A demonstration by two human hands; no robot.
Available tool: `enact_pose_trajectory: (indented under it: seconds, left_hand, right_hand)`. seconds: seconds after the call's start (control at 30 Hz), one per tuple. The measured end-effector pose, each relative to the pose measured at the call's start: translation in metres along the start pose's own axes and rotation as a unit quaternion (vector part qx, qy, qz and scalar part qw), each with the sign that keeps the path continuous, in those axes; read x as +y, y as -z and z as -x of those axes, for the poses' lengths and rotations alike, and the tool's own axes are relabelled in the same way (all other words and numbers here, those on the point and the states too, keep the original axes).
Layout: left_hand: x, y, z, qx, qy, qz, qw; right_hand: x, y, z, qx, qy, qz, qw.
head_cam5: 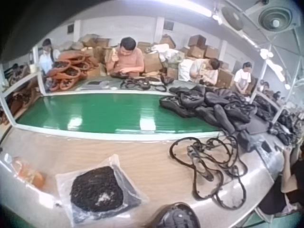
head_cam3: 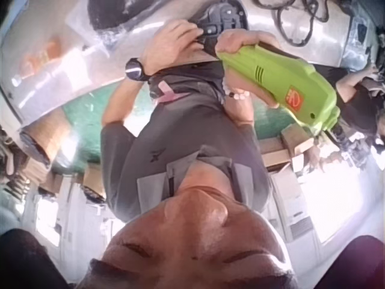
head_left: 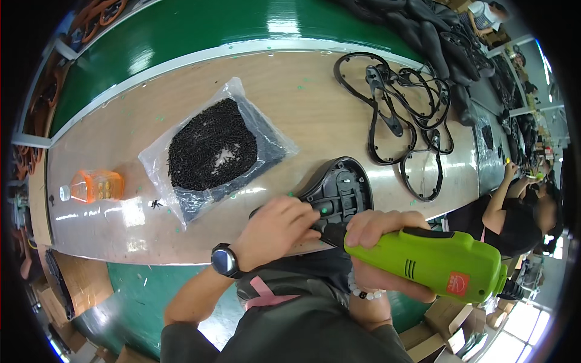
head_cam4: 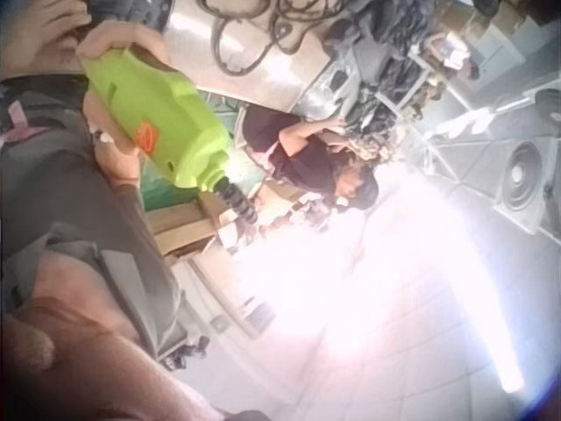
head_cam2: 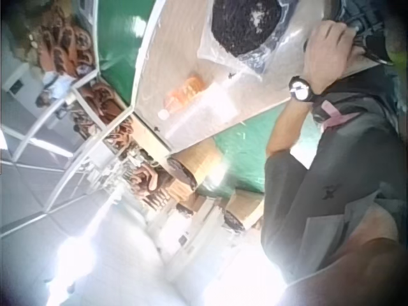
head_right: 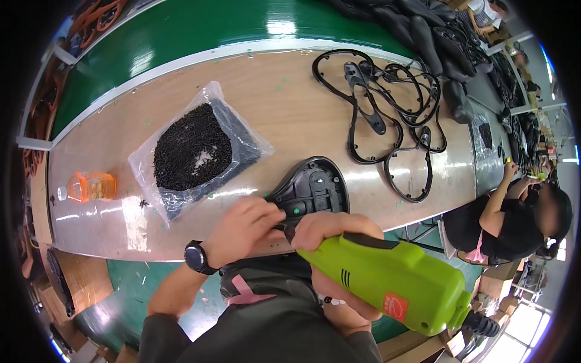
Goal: Assemble components onto bicycle seats using an electric screwdriver at a factory workbench.
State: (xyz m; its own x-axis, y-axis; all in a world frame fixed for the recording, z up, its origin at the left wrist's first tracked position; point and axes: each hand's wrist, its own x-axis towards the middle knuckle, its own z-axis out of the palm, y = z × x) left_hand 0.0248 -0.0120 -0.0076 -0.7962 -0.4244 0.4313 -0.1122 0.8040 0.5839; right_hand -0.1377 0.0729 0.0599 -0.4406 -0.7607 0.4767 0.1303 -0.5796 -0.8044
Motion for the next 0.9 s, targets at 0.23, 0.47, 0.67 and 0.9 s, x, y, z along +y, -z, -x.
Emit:
enact_pose_trajectory:
  seconds: [0.23, 0.47, 0.67, 0.9]
  left_hand:
    - [-0.001, -0.012, -0.005, -0.007, 0.23, -0.033, 0.973]
    - [-0.008, -0.019, 0.003, 0.041, 0.181, -0.041, 0.982]
    - [-0.01, -0.023, 0.006, 0.067, 0.184, -0.024, 0.98]
    - [-0.012, -0.032, 0.012, 0.088, 0.195, -0.01, 0.977]
  right_hand:
    - [0.016, 0.008, -0.017, 0.032, -0.009, -0.082, 0.996]
    - [0.025, 0.01, -0.02, 0.017, -0.051, -0.075, 0.996]
    - [0.045, 0.006, -0.015, 0.025, -0.103, -0.039, 0.994]
    - [0.043, -0.005, -0.022, -0.001, -0.203, 0.052, 0.978]
